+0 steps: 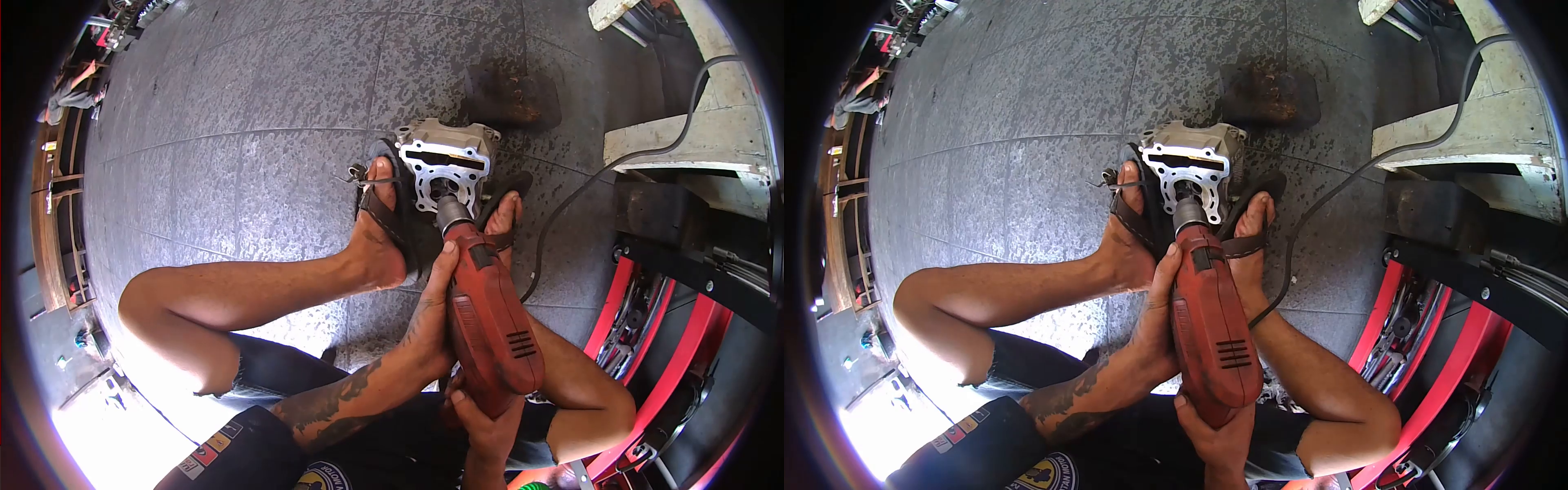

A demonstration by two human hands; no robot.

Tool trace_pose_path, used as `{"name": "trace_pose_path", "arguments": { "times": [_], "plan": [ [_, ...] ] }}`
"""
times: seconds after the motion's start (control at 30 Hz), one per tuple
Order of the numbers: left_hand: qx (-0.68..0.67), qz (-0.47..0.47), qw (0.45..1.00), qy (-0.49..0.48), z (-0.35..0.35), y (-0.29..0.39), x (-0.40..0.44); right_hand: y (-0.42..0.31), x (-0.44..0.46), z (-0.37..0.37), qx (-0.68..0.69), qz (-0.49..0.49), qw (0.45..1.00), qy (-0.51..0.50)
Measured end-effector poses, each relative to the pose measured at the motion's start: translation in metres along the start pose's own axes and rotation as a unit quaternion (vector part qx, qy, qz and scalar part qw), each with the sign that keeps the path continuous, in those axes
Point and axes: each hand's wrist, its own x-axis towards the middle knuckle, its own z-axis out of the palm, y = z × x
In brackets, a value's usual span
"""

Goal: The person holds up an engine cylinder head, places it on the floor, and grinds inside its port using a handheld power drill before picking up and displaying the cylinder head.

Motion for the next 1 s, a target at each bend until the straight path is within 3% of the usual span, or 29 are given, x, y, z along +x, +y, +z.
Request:
{"name": "trace_pose_path", "arguments": {
  "times": [0.27,0.33,0.47,0.57,0.77,0.87,0.93,1.0],
  "plan": [
    [-0.022,0.005,0.999,-0.031,0.004,0.006,0.004,0.001,0.006,0.003,-0.008,0.004,1.0,0.018],
    [0.006,0.009,1.0,0.015,0.003,0.001,0.0,0.004,0.001,-0.002,-0.012,0.001,1.0,0.017],
    [0.0,0.027,0.999,0.019,0.003,0.002,0.006,0.0,0.007,0.003,-0.009,0.02,1.0,0.019],
    [-0.032,0.009,0.998,-0.045,0.002,0.008,0.007,-0.007,0.013,0.011,-0.026,-0.005,1.0,0.016],
    [-0.012,0.006,1.0,0.011,0.004,-0.001,-0.003,-0.005,0.0,-0.002,0.001,0.006,1.0,0.008],
    [-0.005,0.021,1.0,-0.01,0.003,0.003,0.007,-0.01,0.009,0.008,0.0,0.033,0.999,0.028],
    [-0.014,0.029,0.996,-0.083,-0.001,0.006,0.012,-0.014,0.013,0.011,-0.003,0.03,0.999,0.025],
    [-0.02,0.024,0.997,-0.063,0.002,0.006,0.007,-0.015,0.013,0.01,-0.006,0.03,0.999,0.022]
  ]
}}
